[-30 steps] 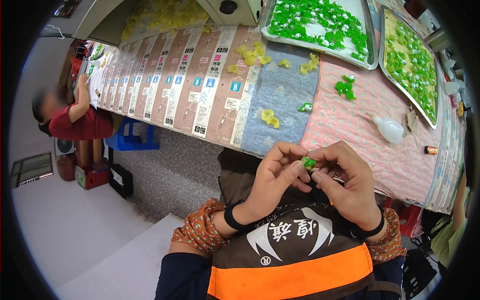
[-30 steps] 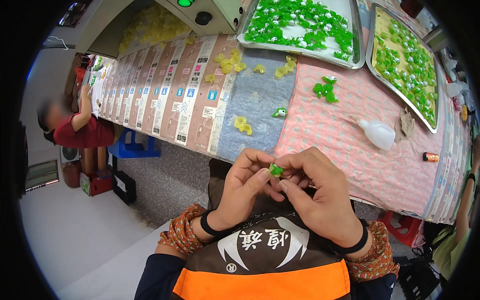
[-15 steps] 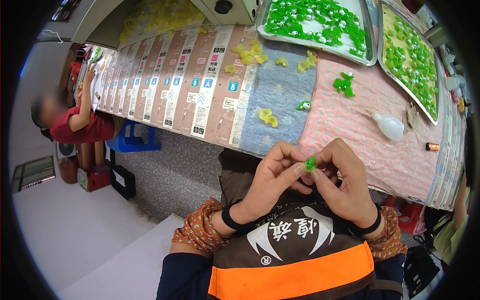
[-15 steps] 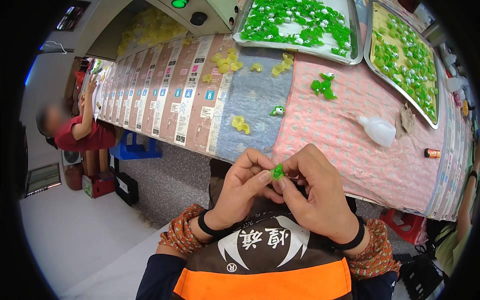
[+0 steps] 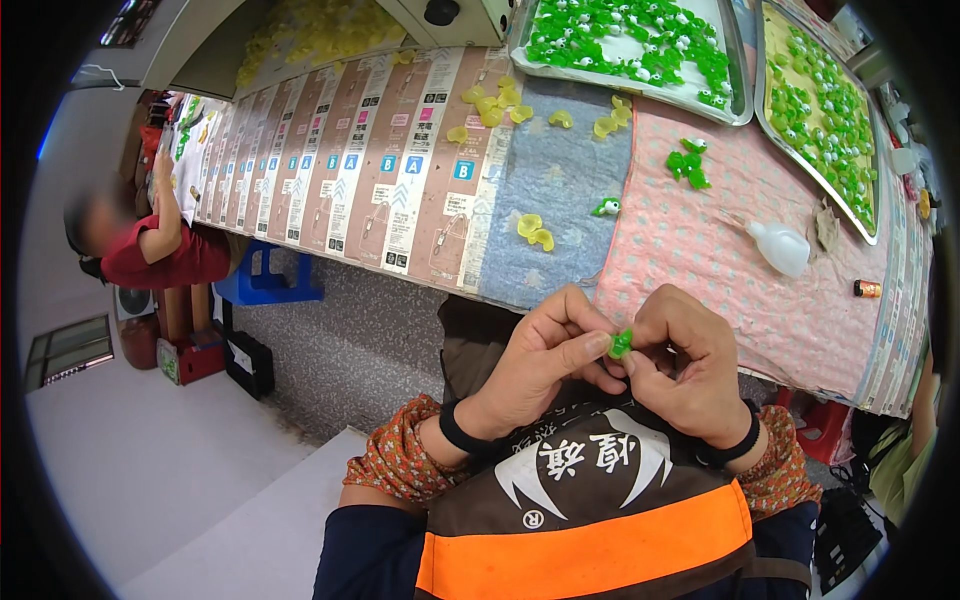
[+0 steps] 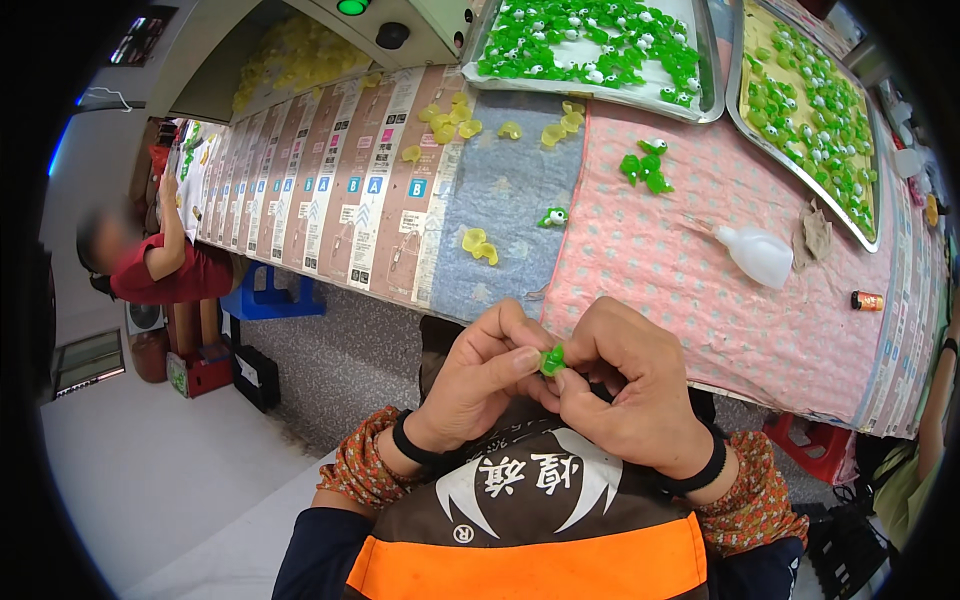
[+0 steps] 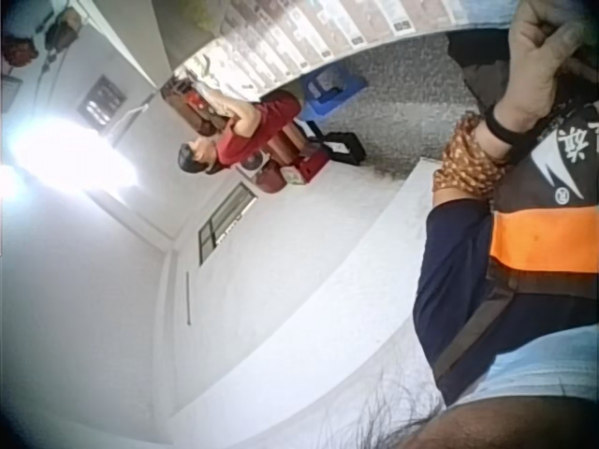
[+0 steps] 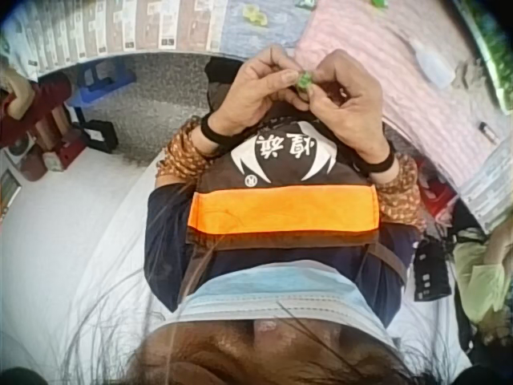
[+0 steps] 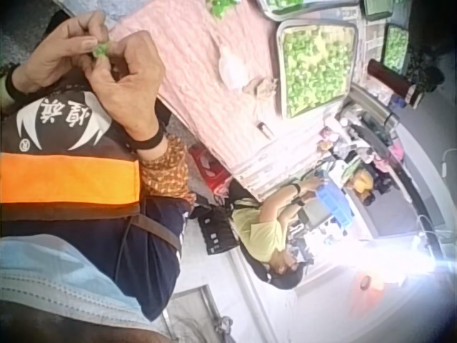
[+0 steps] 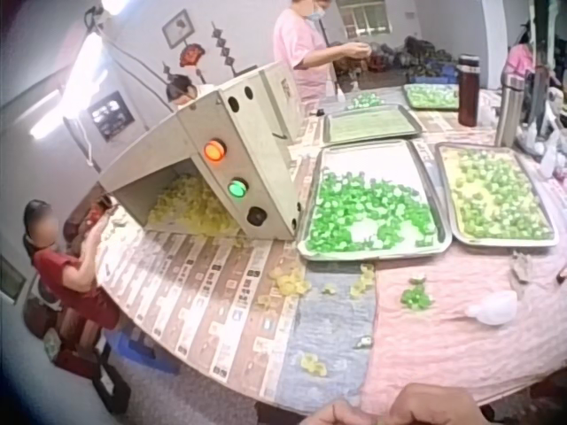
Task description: Assembling small green and yellow plastic parts and applying glue to join them.
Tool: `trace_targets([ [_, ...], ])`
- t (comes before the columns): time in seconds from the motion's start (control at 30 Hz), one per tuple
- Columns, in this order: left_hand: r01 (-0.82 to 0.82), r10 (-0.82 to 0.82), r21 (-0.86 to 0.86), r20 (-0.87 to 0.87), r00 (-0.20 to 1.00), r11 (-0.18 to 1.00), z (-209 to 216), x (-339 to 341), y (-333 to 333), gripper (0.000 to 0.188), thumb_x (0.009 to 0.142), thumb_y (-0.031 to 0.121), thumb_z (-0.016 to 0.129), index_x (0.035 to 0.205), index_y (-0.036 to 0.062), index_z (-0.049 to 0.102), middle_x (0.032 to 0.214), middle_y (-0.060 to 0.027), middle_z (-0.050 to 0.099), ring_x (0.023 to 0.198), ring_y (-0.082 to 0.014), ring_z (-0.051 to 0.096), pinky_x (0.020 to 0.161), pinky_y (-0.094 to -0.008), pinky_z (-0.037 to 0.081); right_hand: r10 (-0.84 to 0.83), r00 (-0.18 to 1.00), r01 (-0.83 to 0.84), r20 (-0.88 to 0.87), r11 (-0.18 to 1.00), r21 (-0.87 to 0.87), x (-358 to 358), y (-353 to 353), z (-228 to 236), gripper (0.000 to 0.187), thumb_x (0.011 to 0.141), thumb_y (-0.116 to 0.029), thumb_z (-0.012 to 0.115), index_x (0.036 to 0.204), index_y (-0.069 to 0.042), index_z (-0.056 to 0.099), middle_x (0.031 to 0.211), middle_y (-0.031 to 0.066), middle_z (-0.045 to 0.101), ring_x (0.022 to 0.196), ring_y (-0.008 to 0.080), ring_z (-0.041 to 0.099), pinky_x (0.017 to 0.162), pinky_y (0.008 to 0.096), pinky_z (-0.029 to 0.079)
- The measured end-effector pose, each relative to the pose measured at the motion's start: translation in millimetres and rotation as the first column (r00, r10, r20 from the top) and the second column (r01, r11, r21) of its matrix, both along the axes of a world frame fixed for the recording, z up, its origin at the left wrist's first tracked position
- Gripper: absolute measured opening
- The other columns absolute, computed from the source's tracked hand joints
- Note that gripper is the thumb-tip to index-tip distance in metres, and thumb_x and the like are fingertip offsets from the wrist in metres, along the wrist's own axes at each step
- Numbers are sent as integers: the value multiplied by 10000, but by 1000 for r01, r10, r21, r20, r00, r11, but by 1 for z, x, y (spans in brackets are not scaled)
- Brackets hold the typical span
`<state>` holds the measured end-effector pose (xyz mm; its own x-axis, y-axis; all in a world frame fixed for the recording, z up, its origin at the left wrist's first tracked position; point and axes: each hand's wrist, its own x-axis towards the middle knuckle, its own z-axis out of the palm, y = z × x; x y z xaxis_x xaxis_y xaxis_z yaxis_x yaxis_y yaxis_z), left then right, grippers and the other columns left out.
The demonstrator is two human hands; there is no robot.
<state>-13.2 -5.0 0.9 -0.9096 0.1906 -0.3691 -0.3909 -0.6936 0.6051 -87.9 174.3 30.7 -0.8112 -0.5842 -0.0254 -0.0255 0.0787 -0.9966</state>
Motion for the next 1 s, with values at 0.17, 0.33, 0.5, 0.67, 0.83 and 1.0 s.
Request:
trace_targets([
  [0.17,23,-22,52,-15,1000,998,-2,0,-1,112,1000,105,604,1030,32,525,981,-94,665,899,-158,699,770,-326,634,22,999,-23,-28,999,-35,-1,3,-6,115,753,41,685,779,-15,589,744,11,510,605,57,445,503,234,325],
  [0.33,34,-34,111,-4,999,993,-3,0,-1,120,999,115,610,1024,44,515,981,-98,666,896,-165,701,770,-326,633,47,999,-49,-26,997,-65,-1,4,-8,119,754,55,693,792,-11,602,766,13,529,625,51,474,518,223,346],
  [0.5,57,-58,143,6,998,988,-5,-1,-3,134,997,122,615,1019,61,498,978,-98,665,880,-172,705,769,-328,633,69,994,-58,84,991,-123,-1,4,-3,124,781,79,702,803,5,605,813,24,552,679,42,534,550,203,397],
  [0.67,68,-74,175,26,997,982,-6,0,-4,154,996,135,620,1003,67,483,969,-90,662,867,-181,712,776,-334,635,88,994,-80,60,989,-123,-2,6,-8,116,788,74,702,809,6,609,817,27,559,688,42,548,551,201,408],
  [0.83,72,-77,94,55,995,993,-9,1,2,144,977,96,623,1006,94,483,952,-57,627,846,-136,670,730,-275,581,70,994,-56,87,985,-164,3,4,-6,107,776,84,673,823,2,621,797,39,564,663,61,544,532,230,406],
  [1.0,45,-66,203,98,993,978,-17,12,19,108,992,74,566,1066,109,495,961,8,589,853,-56,618,710,-190,505,108,984,-122,-139,988,-95,13,-4,0,172,705,78,635,840,-28,651,707,75,535,602,186,546,528,297,418],
])
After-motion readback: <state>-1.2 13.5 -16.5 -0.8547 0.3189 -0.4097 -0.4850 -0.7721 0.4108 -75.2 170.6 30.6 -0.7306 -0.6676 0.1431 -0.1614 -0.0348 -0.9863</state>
